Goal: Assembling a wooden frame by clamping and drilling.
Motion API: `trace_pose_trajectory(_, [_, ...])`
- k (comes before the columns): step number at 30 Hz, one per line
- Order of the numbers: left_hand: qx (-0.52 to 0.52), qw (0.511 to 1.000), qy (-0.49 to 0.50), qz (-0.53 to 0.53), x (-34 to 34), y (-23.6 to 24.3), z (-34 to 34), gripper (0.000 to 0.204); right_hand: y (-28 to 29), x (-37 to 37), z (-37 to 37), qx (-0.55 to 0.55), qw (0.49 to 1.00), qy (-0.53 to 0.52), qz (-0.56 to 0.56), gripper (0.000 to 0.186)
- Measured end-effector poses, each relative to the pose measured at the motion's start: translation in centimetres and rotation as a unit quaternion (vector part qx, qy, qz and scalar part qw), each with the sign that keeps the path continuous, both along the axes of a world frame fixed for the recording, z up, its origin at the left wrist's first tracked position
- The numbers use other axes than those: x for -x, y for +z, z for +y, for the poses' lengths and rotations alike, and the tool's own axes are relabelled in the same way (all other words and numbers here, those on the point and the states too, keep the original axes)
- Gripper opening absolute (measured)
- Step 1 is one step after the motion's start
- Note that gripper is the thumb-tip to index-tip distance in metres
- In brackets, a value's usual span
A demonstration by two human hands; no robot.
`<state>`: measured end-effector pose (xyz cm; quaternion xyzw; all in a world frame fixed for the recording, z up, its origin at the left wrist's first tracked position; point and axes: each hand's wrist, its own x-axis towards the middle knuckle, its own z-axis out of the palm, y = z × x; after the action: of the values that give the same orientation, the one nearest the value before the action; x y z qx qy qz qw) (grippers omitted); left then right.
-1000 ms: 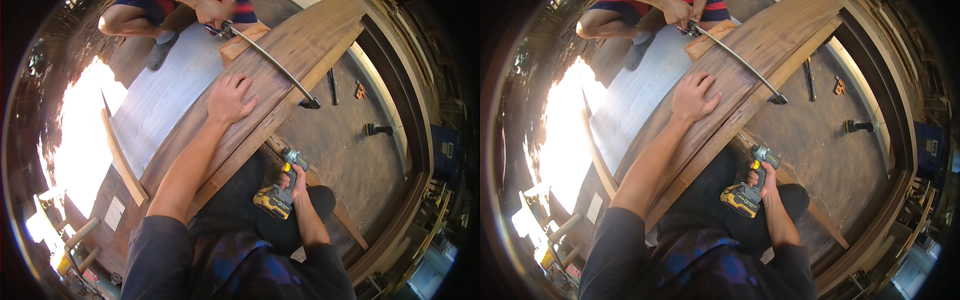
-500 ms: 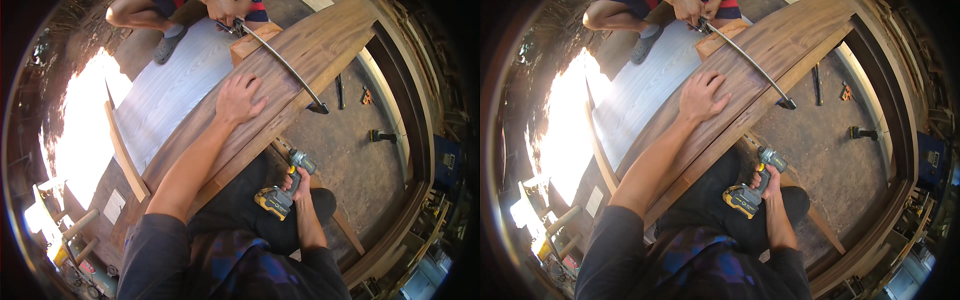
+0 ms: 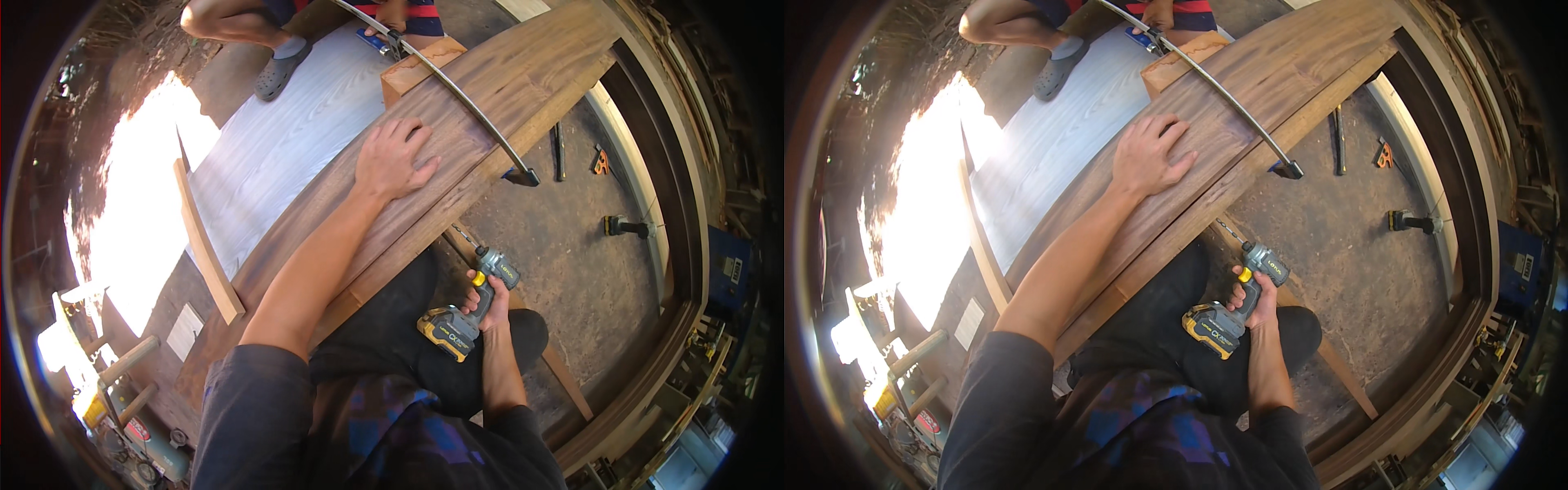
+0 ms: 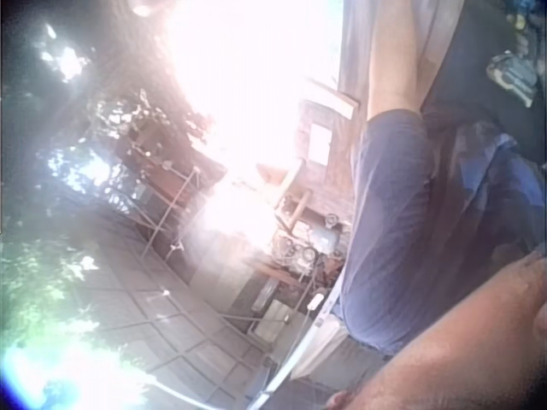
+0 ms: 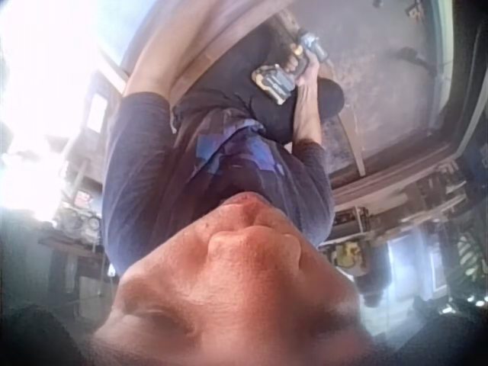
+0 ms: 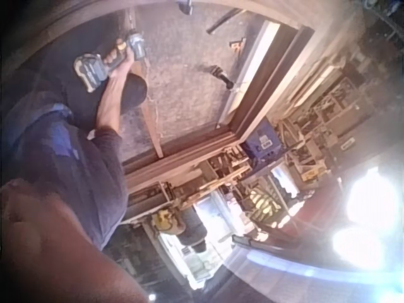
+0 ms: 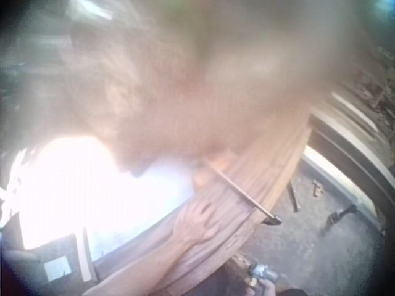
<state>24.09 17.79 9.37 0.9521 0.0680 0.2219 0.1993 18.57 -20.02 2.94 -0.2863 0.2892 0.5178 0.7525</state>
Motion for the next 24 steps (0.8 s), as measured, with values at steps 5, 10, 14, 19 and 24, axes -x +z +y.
trace_pose_trajectory(5, [0.008, 1.0, -0.005, -0.01, -0.3, 0.0, -0.1, 0.046, 0.2, 0.6, -0.2, -0.023, 0.999, -0.031, 0.021, 0.051])
trace_pose_trajectory(10, [0.012, 1.0, -0.003, -0.006, -0.2, 0.2, -0.3, 0.046, 0.0, 1.6, -2.3, 0.006, 0.998, -0.056, 0.013, 0.054])
trace_pose_trajectory(14, [0.004, 1.0, 0.002, -0.017, -0.3, 0.3, -0.4, 0.045, 3.6, 1.1, -2.1, 0.028, 0.992, -0.097, -0.075, 0.052])
trace_pose_trajectory(19, [0.005, 1.0, 0.005, -0.029, 0.0, 0.4, -0.7, 0.041, 7.6, -0.6, -3.8, 0.149, 0.927, -0.159, -0.306, 0.047])
trace_pose_trajectory(24, [0.009, 0.999, 0.007, -0.034, 0.0, 0.2, -0.8, 0.038, 8.0, -1.8, -4.7, 0.255, 0.844, -0.219, -0.418, 0.065])
